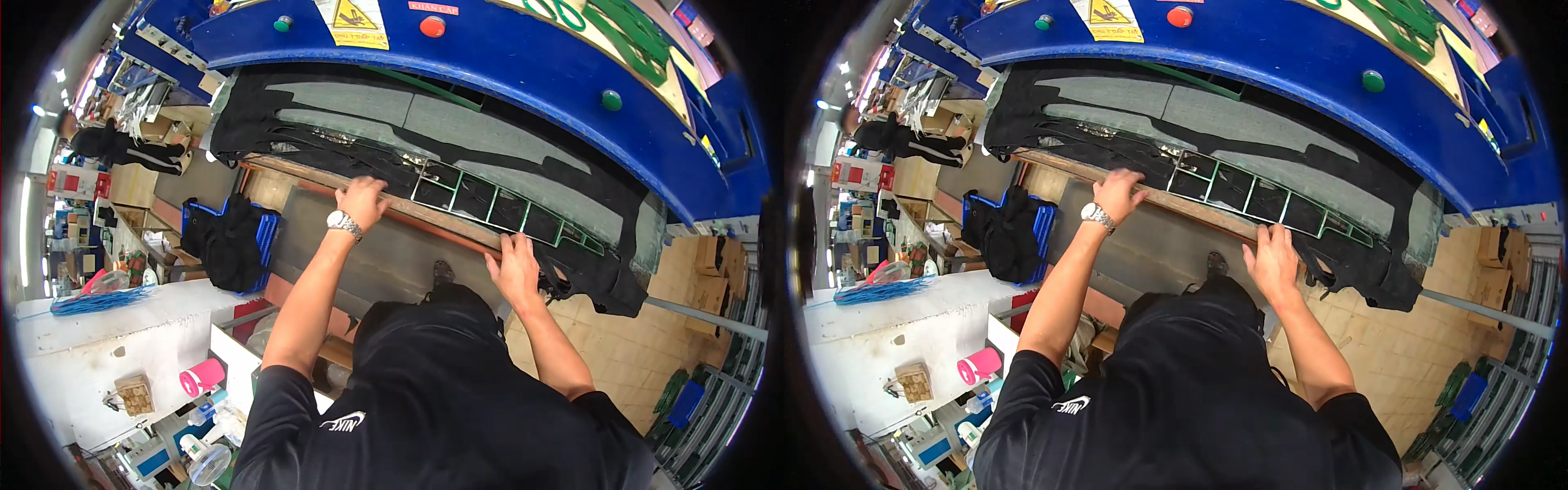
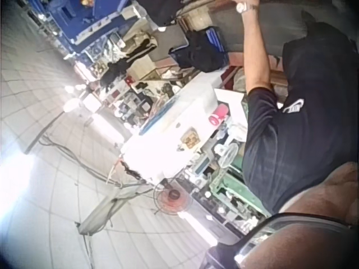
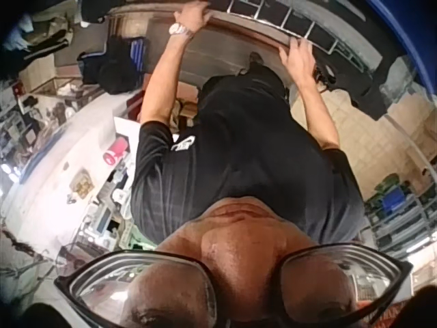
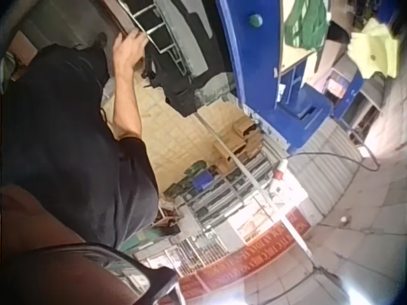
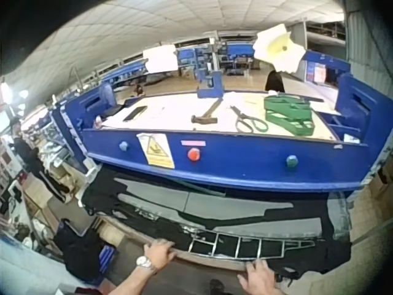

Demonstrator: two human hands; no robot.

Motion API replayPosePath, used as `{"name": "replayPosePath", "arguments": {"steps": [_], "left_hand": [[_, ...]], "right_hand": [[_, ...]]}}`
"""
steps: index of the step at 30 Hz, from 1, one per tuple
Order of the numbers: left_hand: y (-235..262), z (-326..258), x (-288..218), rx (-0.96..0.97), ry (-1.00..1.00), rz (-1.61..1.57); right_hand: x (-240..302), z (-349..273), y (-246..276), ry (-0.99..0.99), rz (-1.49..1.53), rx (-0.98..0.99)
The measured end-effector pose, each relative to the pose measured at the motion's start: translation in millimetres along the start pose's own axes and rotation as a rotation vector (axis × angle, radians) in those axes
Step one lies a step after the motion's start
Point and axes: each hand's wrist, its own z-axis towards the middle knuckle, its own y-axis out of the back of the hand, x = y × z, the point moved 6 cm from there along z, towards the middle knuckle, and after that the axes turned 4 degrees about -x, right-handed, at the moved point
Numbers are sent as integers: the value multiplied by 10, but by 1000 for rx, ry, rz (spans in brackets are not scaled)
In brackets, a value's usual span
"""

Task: The person places a green plastic template onto a large sheet of black fabric on a cutting machine. They adjust the template and fabric, then use the machine to cut the fabric. The person removes the cut fabric pieces and the template, then repeats the process with a new template and fabric sheet.

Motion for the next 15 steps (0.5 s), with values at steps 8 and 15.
{"name": "replayPosePath", "arguments": {"steps": [8,15], "left_hand": [[38,-30,-1,86,-69,40],[388,290,373,-135,-56,-502]], "right_hand": [[28,162,13,-36,45,172],[171,866,120,-148,126,625]]}}
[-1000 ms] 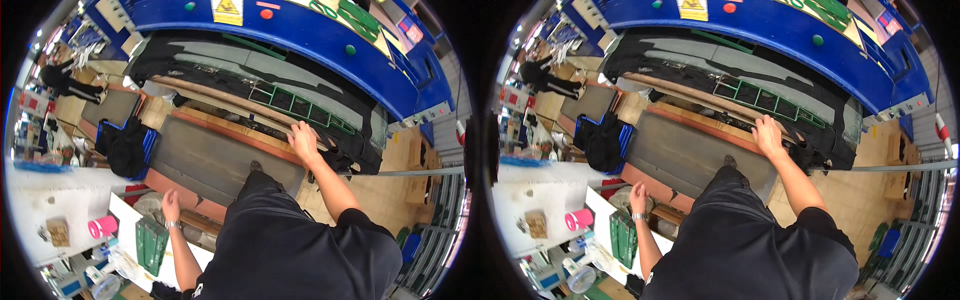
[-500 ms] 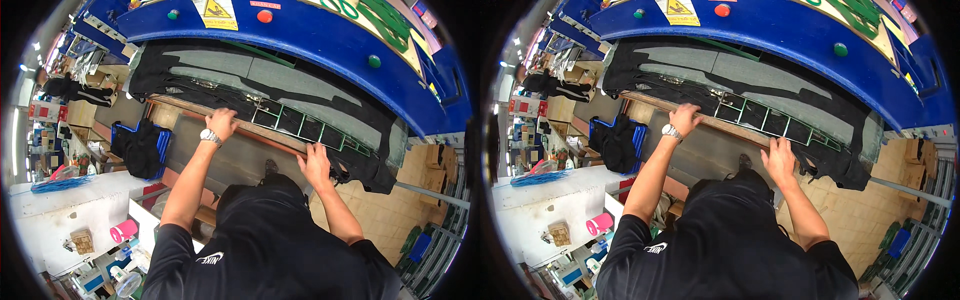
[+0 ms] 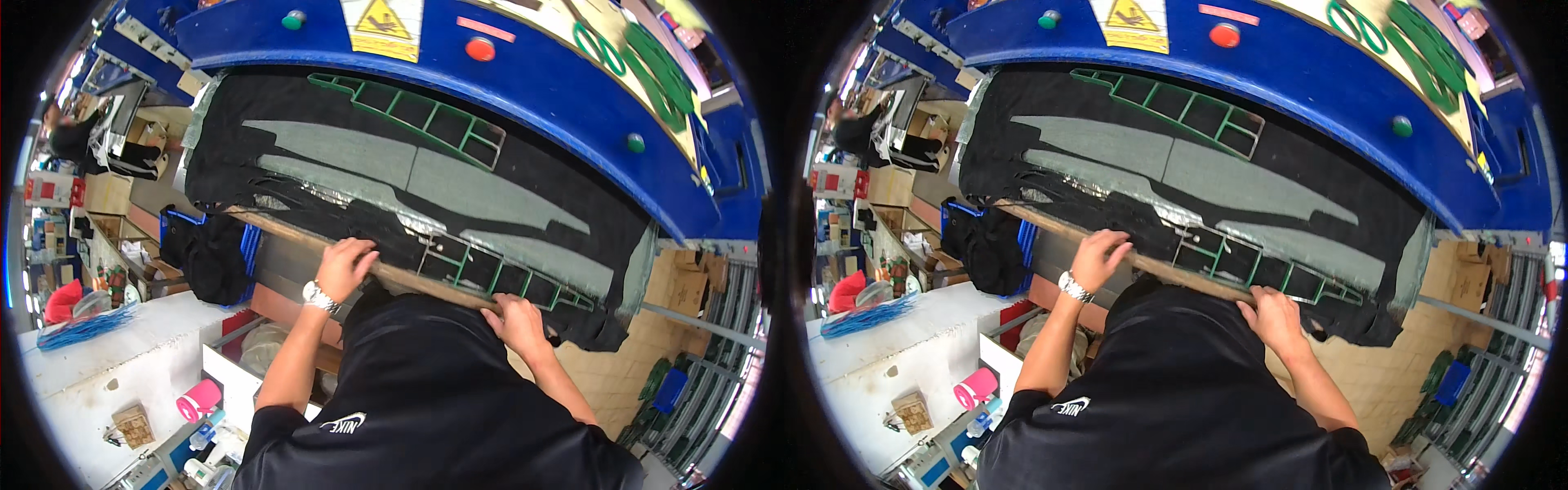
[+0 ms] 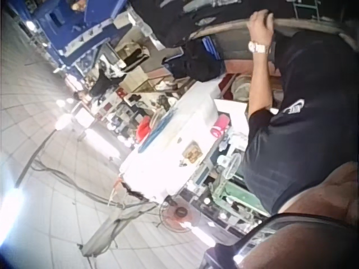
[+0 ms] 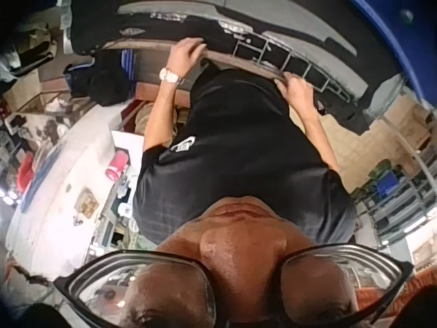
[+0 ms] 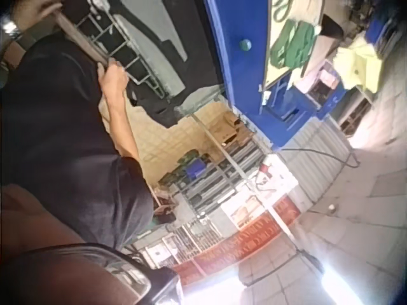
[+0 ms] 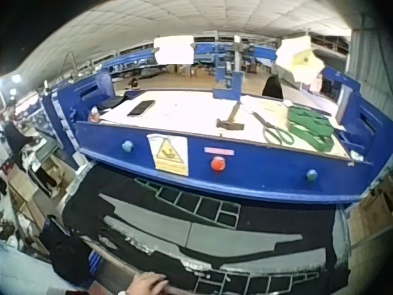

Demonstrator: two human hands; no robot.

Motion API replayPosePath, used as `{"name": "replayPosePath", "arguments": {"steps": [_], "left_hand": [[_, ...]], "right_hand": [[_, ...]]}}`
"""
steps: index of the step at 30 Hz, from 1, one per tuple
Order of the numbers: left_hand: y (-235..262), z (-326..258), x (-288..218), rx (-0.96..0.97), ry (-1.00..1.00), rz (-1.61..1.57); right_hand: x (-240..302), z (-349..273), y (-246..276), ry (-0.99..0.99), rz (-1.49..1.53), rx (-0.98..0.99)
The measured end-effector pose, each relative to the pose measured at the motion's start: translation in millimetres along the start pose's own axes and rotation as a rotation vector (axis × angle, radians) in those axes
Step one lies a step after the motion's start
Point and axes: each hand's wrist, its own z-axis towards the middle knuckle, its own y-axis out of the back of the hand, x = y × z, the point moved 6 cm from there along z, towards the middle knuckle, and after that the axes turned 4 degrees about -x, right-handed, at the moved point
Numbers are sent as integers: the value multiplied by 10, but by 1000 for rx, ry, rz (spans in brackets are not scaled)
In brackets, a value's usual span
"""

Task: The person places a green plastic template onto a large sheet of black fabric on a cutting machine. They adjust the template and fabric, then use the machine to cut the fabric. The person removes the cut fabric pieces and the template, then repeats the process with a new template and fabric sheet.

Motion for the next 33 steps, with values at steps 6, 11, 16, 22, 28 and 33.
{"name": "replayPosePath", "arguments": {"steps": [6,11,16,22,28,33], "left_hand": [[640,190,629,-327,180,92],[551,3,993,-342,118,72],[351,-28,951,-403,15,225],[481,134,889,-347,-39,198],[523,223,854,-423,-26,168],[500,268,747,-399,46,131]], "right_hand": [[726,1032,865,378,43,-352],[817,2052,1158,434,-219,-412],[854,2917,1144,386,-373,-503],[943,3194,1250,391,-462,-550],[954,3132,1309,389,-520,-568],[830,3062,1362,324,-495,-569]]}}
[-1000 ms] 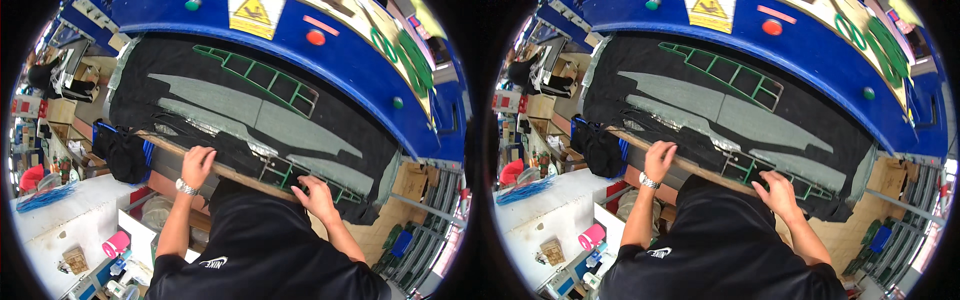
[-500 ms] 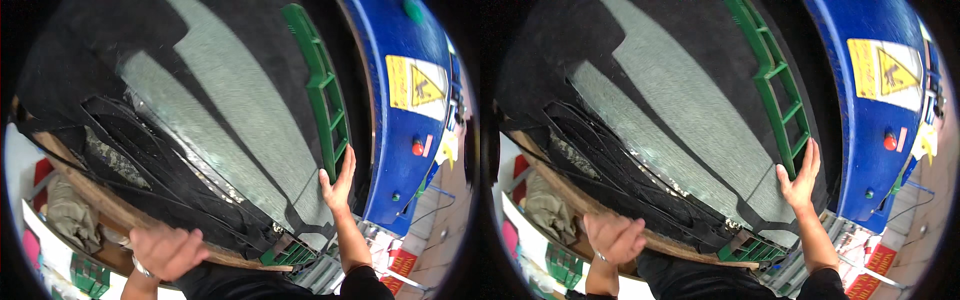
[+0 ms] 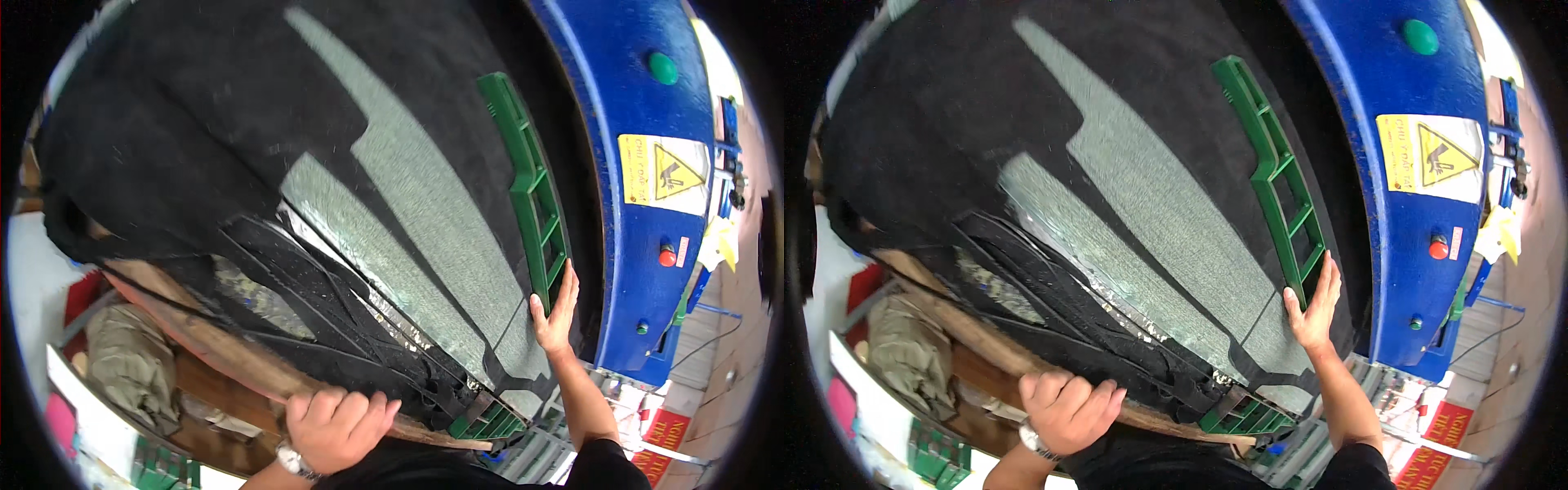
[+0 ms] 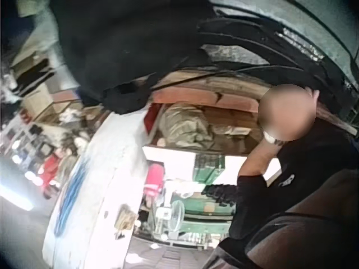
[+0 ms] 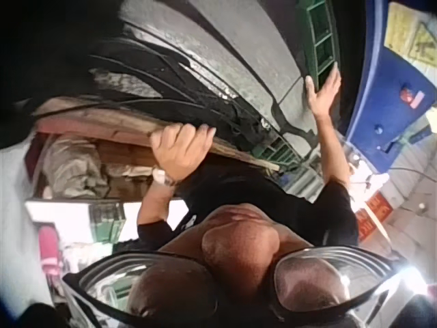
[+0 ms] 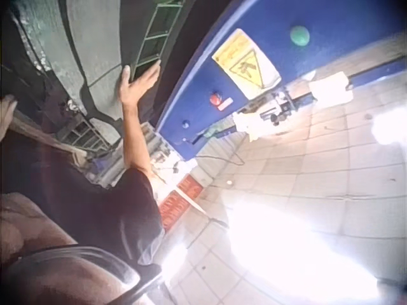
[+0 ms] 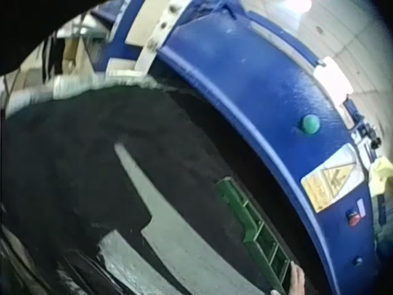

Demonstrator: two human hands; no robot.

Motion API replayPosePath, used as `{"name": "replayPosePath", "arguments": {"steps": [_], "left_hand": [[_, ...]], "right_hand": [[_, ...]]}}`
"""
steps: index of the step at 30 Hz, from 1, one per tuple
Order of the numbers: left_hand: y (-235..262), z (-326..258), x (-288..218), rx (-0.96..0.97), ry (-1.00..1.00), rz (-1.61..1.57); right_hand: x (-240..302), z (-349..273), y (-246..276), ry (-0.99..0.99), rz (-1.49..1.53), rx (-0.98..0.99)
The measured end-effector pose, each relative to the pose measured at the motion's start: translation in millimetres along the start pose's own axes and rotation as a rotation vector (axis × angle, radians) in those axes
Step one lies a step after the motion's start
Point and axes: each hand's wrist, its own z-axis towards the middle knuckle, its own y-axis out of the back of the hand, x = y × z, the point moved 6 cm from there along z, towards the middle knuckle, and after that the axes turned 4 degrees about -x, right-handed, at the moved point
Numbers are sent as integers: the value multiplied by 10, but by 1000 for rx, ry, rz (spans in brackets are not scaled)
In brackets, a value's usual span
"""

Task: The person places a green plastic template onto a large sheet of black fabric on a cutting machine. They adjust the template and fabric, then use the machine to cut the fabric. The person removes the cut fabric pieces and the template, then repeats the process with a new template and fabric sheet.

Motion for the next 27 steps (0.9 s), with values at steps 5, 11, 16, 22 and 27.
{"name": "replayPosePath", "arguments": {"steps": [5,11,16,22,27], "left_hand": [[124,175,-57,113,40,-91],[351,353,-112,231,-63,-175],[301,474,-48,333,-119,-261],[605,514,-15,181,66,-282],[1073,648,223,-41,317,-150]], "right_hand": [[-30,-38,95,-13,-31,-11],[99,79,332,-48,81,-104],[-11,25,346,-85,138,-113],[565,-502,813,45,309,-87],[1171,-963,735,110,437,5]]}}
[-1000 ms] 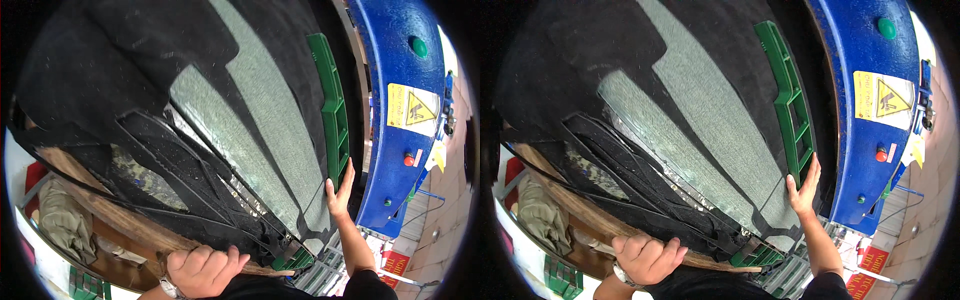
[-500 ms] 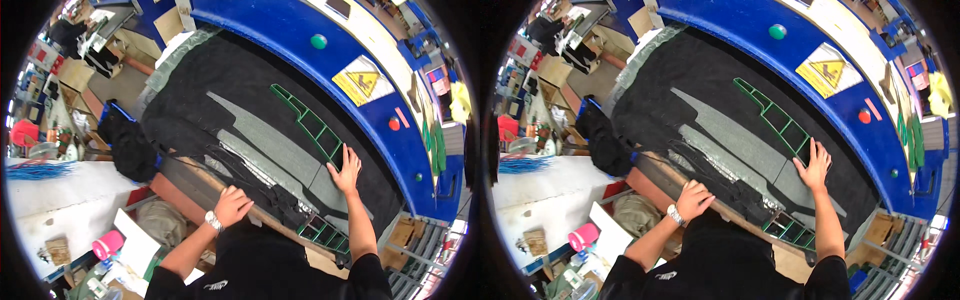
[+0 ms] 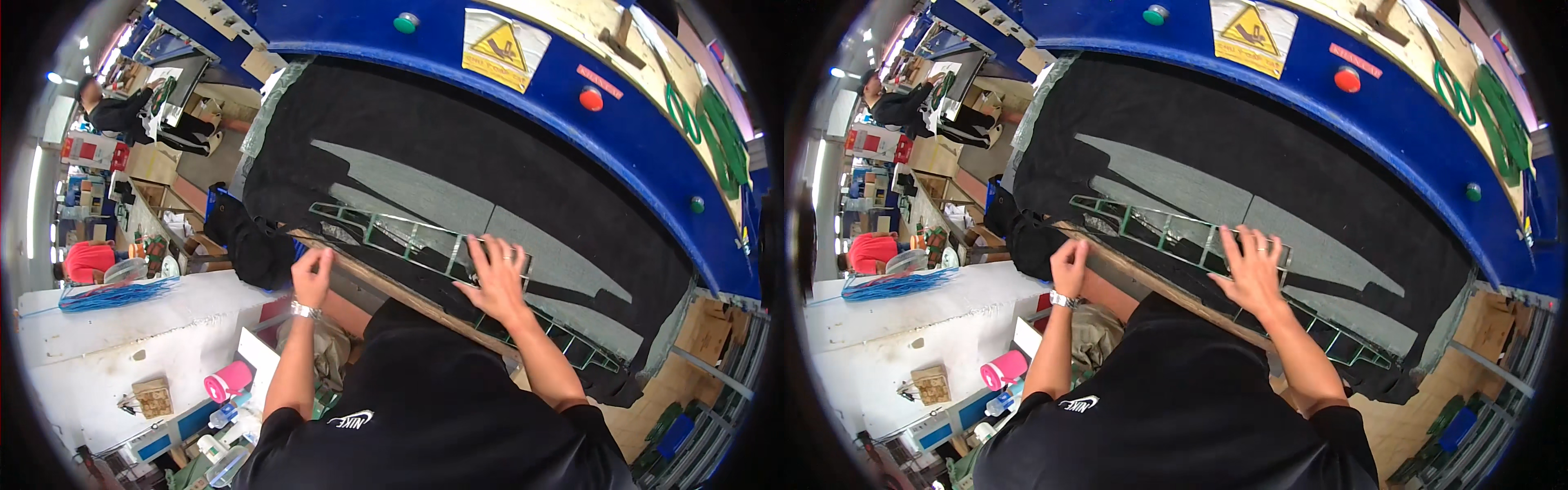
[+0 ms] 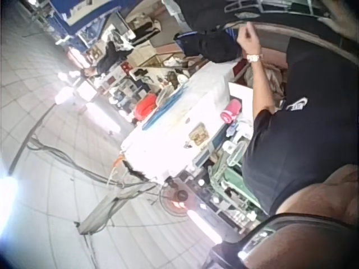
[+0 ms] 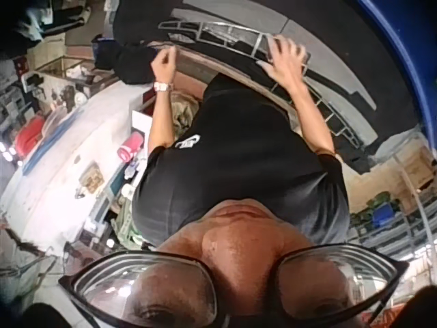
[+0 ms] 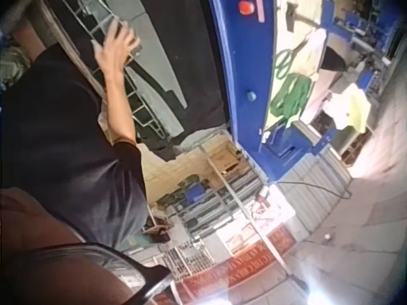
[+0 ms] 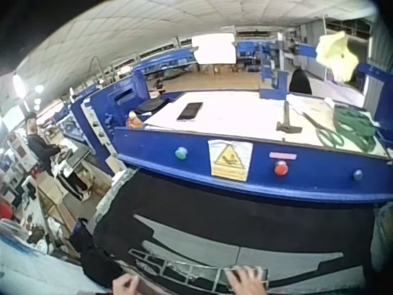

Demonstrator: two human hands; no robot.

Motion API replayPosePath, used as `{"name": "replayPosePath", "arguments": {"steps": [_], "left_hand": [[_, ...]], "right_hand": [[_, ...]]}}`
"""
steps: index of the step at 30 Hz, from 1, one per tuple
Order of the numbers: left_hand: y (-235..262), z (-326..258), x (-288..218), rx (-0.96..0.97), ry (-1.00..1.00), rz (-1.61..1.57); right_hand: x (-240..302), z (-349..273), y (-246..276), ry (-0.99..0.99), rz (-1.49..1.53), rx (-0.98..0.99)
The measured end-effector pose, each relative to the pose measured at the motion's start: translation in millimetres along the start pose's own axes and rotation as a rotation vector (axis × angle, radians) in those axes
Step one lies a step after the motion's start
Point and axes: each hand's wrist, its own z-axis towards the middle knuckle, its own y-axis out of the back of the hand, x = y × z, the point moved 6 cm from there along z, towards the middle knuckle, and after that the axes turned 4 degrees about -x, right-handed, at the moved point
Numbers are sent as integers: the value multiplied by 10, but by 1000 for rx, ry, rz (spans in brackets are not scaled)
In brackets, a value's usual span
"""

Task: The person places a green plastic template onto a large sheet of black fabric on a cutting machine. They adjust the template and fabric, then use the machine to cut the fabric. The person removes the cut fabric pieces and the template, then repeats the process with a new template and fabric sheet.

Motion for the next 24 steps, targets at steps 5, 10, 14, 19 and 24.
{"name": "replayPosePath", "arguments": {"steps": [5,10,14,19,24], "left_hand": [[231,365,-104,-11,-74,85],[342,947,-14,1,-112,82],[344,1713,207,15,-205,131],[489,2767,976,41,-159,219],[528,3607,2093,139,-63,525]], "right_hand": [[251,38,-258,66,30,27],[447,204,-295,80,21,46],[646,452,-448,32,37,55],[837,463,-609,-59,-39,102],[894,429,-500,-153,-29,265]]}}
